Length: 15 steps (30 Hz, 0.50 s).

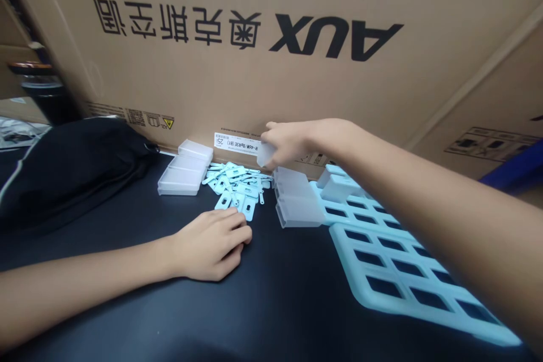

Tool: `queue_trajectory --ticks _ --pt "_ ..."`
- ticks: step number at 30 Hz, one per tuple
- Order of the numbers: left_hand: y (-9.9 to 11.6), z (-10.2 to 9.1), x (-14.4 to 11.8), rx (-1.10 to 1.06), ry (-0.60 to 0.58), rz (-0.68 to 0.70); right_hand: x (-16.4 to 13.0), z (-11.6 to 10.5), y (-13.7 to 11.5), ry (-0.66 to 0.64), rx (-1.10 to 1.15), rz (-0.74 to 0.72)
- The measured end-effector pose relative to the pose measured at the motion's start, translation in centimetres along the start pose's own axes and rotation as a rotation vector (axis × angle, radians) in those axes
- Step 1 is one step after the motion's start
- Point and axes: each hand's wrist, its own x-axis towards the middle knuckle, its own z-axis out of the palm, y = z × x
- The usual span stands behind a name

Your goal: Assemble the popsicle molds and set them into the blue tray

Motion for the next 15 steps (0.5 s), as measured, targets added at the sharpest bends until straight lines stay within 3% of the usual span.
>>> queue_trajectory --ticks 3,9,15 --pt "0.0 0.0 0.0 -0.004 -0.004 -0.006 -1.3 0.9 1.6 0.056 -0.008 -0.046" --pt "0.0 0.0 0.0 -0.002 -0.009 -0.011 -4.0 3.9 3.3 0.047 0.001 0.086" --pt "0.0 0.0 0.1 -0.011 -0.016 -0.013 -4.4 5.6 3.9 0.079 0.023 0.105"
